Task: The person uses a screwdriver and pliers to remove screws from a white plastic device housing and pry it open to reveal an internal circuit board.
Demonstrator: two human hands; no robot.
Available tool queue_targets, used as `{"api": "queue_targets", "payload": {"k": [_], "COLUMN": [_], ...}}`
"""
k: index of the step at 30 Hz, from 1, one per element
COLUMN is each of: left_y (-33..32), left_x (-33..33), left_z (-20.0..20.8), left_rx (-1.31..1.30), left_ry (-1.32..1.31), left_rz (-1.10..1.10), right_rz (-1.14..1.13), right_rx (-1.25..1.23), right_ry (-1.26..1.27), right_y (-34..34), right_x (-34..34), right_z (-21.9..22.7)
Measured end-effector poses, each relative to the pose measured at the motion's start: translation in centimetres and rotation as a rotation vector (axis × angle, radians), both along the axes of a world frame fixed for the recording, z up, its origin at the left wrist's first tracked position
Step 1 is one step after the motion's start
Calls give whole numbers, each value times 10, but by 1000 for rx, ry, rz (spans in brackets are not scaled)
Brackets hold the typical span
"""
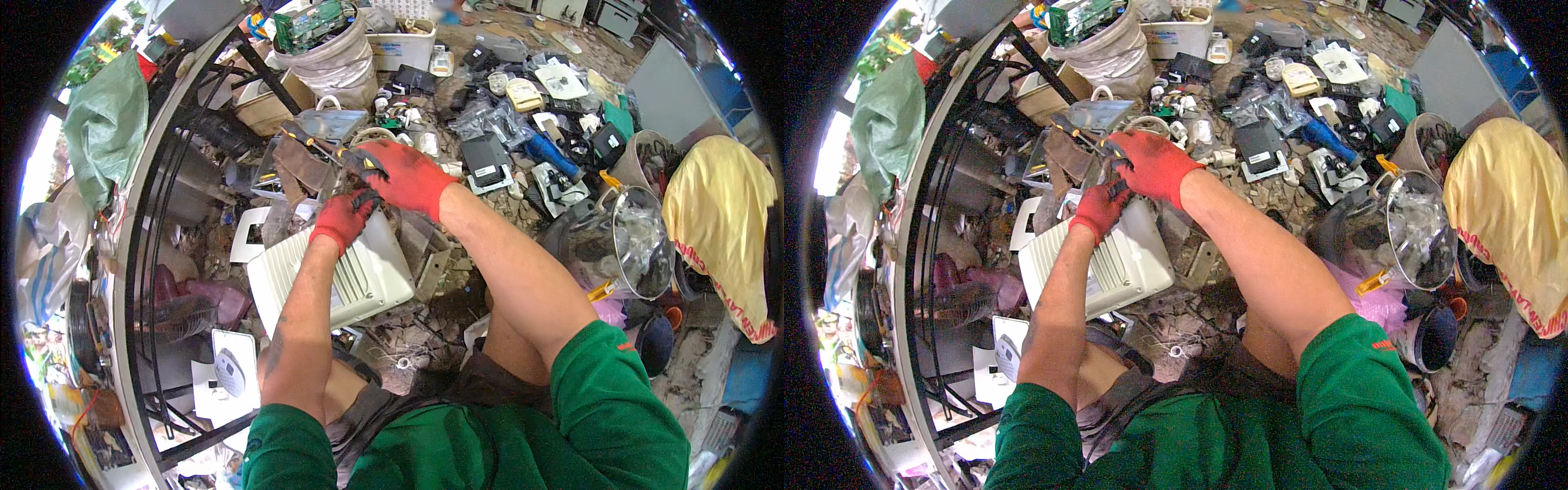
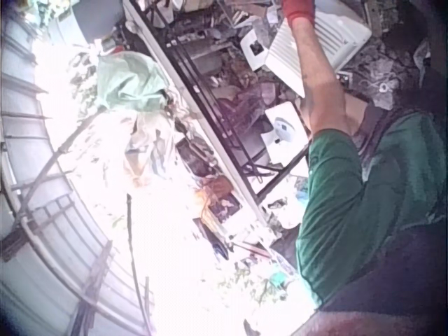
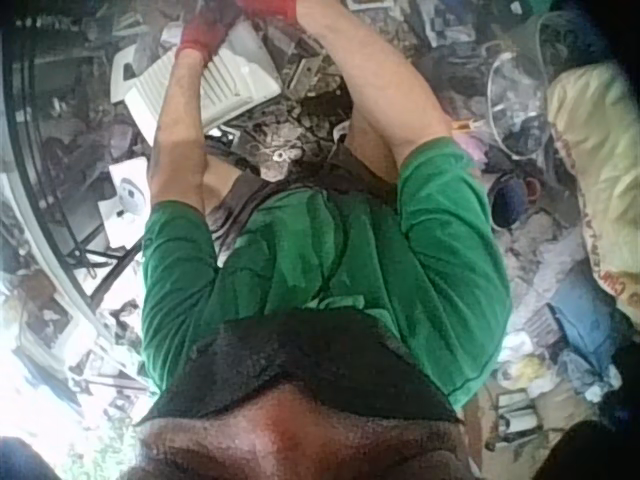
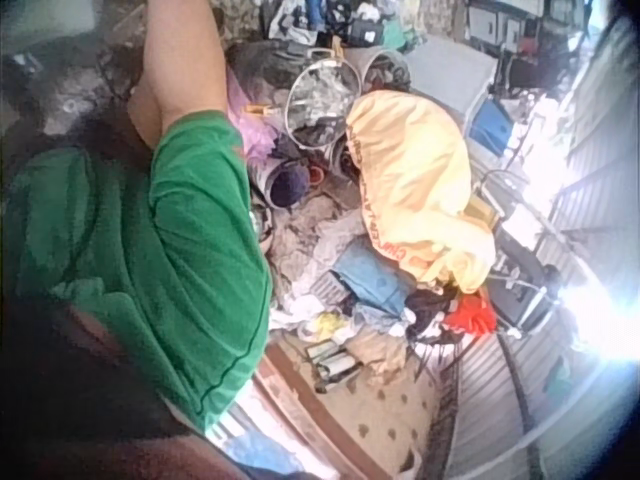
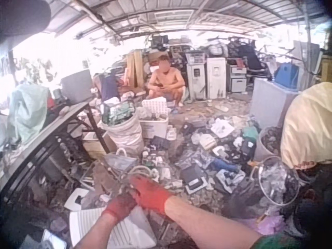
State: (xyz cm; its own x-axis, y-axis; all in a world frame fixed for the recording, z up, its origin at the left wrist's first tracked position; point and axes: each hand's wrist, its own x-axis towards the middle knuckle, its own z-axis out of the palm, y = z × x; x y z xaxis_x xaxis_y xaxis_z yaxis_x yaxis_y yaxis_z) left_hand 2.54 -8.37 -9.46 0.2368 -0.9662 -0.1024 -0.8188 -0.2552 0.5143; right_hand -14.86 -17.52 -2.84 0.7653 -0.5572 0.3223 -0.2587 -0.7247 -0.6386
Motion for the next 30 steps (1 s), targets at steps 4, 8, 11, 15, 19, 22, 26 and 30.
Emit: {"api": "queue_targets", "payload": {"k": [4, 8, 11, 15, 19, 22, 26, 30], "left_y": [-7, -7, -11, -10, -8, -9, -14, -4], "left_x": [7, 11, 4, 22, 19, 34, -7, 4], "left_z": [-4, -8, -7, -32, -37, -47, -2, -5], "left_rx": [-14, -14, -19, -84, -140, -138, -35, 5], "left_ry": [9, 87, 12, 23, -156, -174, -50, -80], "left_rz": [-53, -118, -183, -209, -264, -318, -217, -205], "right_rz": [-34, -6, 70, 107, -58, -42, -37, 82], "right_rx": [-38, -41, -53, -65, -96, -149, -126, -65], "right_ry": [-49, 74, 126, 78, 382, 480, 431, 447], "right_y": [-4, -8, -11, -7, 6, 15, -13, -13], "right_x": [5, 5, 4, 11, 12, 26, 6, 8], "right_z": [-3, 3, 3, 12, 38, 46, 36, 36]}}
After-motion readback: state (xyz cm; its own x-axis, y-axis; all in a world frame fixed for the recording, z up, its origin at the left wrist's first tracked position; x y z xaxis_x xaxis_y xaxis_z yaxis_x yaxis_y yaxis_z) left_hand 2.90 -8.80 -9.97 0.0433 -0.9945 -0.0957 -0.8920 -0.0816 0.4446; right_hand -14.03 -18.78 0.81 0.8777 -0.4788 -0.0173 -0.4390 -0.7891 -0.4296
